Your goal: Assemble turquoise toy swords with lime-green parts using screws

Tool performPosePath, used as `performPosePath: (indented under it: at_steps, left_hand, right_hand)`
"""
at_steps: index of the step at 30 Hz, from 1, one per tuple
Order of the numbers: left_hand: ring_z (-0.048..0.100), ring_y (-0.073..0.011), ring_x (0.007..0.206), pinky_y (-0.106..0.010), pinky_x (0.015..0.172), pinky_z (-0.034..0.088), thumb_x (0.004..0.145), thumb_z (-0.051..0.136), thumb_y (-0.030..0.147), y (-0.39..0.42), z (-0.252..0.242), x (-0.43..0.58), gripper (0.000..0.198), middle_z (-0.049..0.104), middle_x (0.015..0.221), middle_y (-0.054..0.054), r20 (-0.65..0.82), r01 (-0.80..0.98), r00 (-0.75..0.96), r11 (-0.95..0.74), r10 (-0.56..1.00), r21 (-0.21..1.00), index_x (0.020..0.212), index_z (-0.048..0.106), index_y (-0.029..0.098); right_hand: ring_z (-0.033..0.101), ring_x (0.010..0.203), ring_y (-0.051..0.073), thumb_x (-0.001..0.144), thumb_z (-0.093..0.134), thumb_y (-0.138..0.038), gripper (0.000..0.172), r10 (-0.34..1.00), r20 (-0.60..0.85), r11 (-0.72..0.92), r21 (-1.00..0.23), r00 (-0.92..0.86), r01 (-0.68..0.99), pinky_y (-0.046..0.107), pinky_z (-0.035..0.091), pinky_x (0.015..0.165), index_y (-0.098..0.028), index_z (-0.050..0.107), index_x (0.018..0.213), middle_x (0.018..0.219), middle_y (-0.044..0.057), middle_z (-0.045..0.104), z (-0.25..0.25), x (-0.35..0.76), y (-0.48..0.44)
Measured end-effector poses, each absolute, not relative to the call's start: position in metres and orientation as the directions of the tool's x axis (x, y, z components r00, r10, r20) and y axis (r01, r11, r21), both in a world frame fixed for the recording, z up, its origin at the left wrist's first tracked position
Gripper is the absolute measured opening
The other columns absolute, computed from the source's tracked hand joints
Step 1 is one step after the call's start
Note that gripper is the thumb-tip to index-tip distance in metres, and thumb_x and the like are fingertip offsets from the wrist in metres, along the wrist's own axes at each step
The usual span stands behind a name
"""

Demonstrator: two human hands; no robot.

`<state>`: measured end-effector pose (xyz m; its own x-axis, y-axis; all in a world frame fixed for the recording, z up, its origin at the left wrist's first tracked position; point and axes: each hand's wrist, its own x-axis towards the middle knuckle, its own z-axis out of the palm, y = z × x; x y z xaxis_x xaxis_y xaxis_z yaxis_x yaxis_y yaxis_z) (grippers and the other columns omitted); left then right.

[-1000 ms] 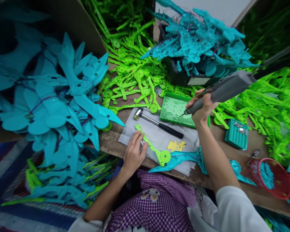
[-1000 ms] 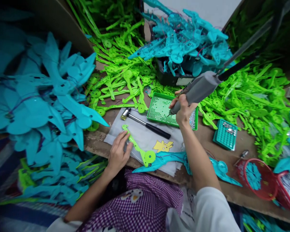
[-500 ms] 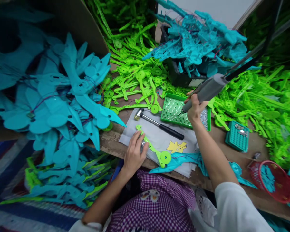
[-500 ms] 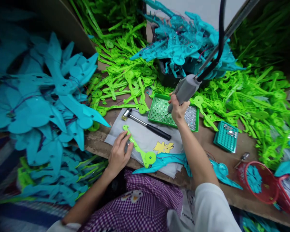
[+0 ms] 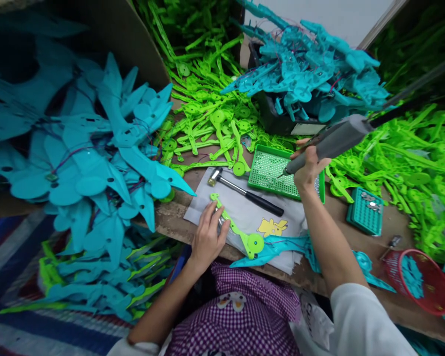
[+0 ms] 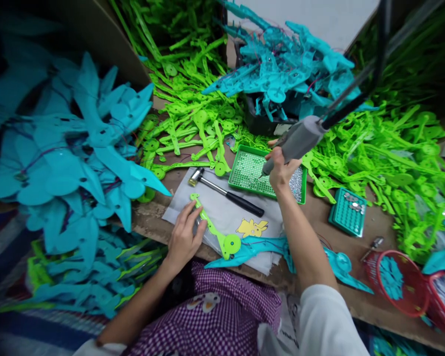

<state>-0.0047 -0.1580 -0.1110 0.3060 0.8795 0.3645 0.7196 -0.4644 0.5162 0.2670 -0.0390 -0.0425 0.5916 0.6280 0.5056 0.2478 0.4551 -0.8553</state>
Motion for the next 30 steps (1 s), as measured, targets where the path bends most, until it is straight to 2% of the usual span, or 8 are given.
performPosePath:
  at_steps: [4, 7, 11, 14, 19, 22, 25, 30]
  left_hand:
    - [0.039, -0.0289, 0.134, -0.047, 0.107, 0.041, 0.091, 0.053, 0.027, -0.158, -0.112, -0.004, 0.039, 0.046, 0.140, -0.017, 0.359, 0.725, 0.309, -0.462, 0.881, 0.510, 0.128, 0.049, 0.014]
    - [0.039, -0.0295, 0.133, -0.047, 0.107, 0.041, 0.090, 0.053, 0.028, -0.158, -0.111, -0.002, 0.039, 0.045, 0.140, -0.017, 0.350, 0.736, 0.311, -0.457, 0.883, 0.500, 0.126, 0.050, 0.013]
    - [0.041, -0.0295, 0.132, -0.046, 0.106, 0.042, 0.091, 0.052, 0.027, -0.158, -0.110, -0.001, 0.037, 0.046, 0.138, -0.018, 0.345, 0.739, 0.301, -0.446, 0.889, 0.504, 0.124, 0.050, 0.012]
    - [0.041, -0.0300, 0.132, -0.047, 0.106, 0.042, 0.091, 0.050, 0.028, -0.158, -0.108, -0.001, 0.037, 0.046, 0.137, -0.019, 0.332, 0.736, 0.302, -0.440, 0.894, 0.514, 0.125, 0.050, 0.013]
    - [0.042, -0.0310, 0.130, -0.048, 0.104, 0.043, 0.091, 0.049, 0.028, -0.158, -0.106, -0.002, 0.037, 0.046, 0.136, -0.018, 0.315, 0.724, 0.309, -0.437, 0.897, 0.534, 0.125, 0.050, 0.014]
    - [0.043, -0.0315, 0.130, -0.048, 0.102, 0.045, 0.091, 0.049, 0.029, -0.158, -0.106, -0.003, 0.037, 0.046, 0.136, -0.018, 0.313, 0.722, 0.308, -0.435, 0.899, 0.539, 0.124, 0.050, 0.014]
    - [0.042, -0.0321, 0.130, -0.048, 0.102, 0.045, 0.091, 0.049, 0.028, -0.159, -0.106, -0.003, 0.037, 0.045, 0.137, -0.019, 0.309, 0.732, 0.307, -0.431, 0.900, 0.528, 0.124, 0.050, 0.013]
    - [0.044, -0.0327, 0.128, -0.048, 0.101, 0.045, 0.090, 0.049, 0.028, -0.159, -0.106, -0.002, 0.036, 0.045, 0.136, -0.020, 0.303, 0.746, 0.309, -0.427, 0.902, 0.511, 0.123, 0.051, 0.012]
  right_hand:
    - [0.050, 0.041, 0.010, 0.076, 0.052, -0.055, 0.037, 0.578, 0.533, 0.562, -0.809, 0.618, 0.172, 0.023, 0.035, 0.041, -0.019, 0.062, 0.073, 0.052, -0.004, 0.051, -0.016, 0.250, -0.053]
    - [0.048, 0.040, 0.009, 0.076, 0.050, -0.059, 0.041, 0.618, 0.553, 0.636, -0.769, 0.559, 0.059, 0.023, 0.033, 0.040, -0.021, 0.062, 0.074, 0.050, -0.004, 0.049, -0.008, 0.206, -0.061]
    - [0.052, 0.044, 0.011, 0.073, 0.056, -0.062, 0.041, 0.799, 0.495, 0.549, -0.832, 0.341, -0.078, 0.025, 0.041, 0.044, -0.022, 0.061, 0.076, 0.056, -0.003, 0.054, -0.026, 0.134, -0.057]
    - [0.056, 0.050, 0.013, 0.071, 0.060, -0.059, 0.039, 0.871, 0.443, 0.473, -0.874, 0.210, -0.117, 0.027, 0.047, 0.052, -0.021, 0.062, 0.077, 0.058, -0.002, 0.058, -0.046, 0.101, -0.047]
    - [0.060, 0.055, 0.015, 0.069, 0.063, -0.057, 0.037, 0.893, 0.402, 0.429, -0.897, 0.204, -0.107, 0.030, 0.051, 0.060, -0.020, 0.062, 0.074, 0.057, -0.002, 0.059, -0.057, 0.090, -0.040]
    - [0.059, 0.054, 0.015, 0.067, 0.066, -0.055, 0.036, 0.906, 0.382, 0.403, -0.911, 0.181, -0.092, 0.031, 0.052, 0.060, -0.020, 0.063, 0.073, 0.056, -0.002, 0.058, -0.056, 0.090, -0.041]
    - [0.057, 0.052, 0.014, 0.068, 0.066, -0.055, 0.035, 0.916, 0.376, 0.388, -0.919, 0.136, -0.068, 0.029, 0.050, 0.056, -0.020, 0.062, 0.069, 0.057, -0.002, 0.058, -0.056, 0.087, -0.039]
    - [0.049, 0.043, 0.010, 0.072, 0.065, -0.052, 0.036, 0.929, 0.371, 0.370, -0.929, 0.017, 0.022, 0.025, 0.044, 0.044, -0.020, 0.056, 0.058, 0.049, -0.005, 0.052, -0.058, 0.084, -0.034]
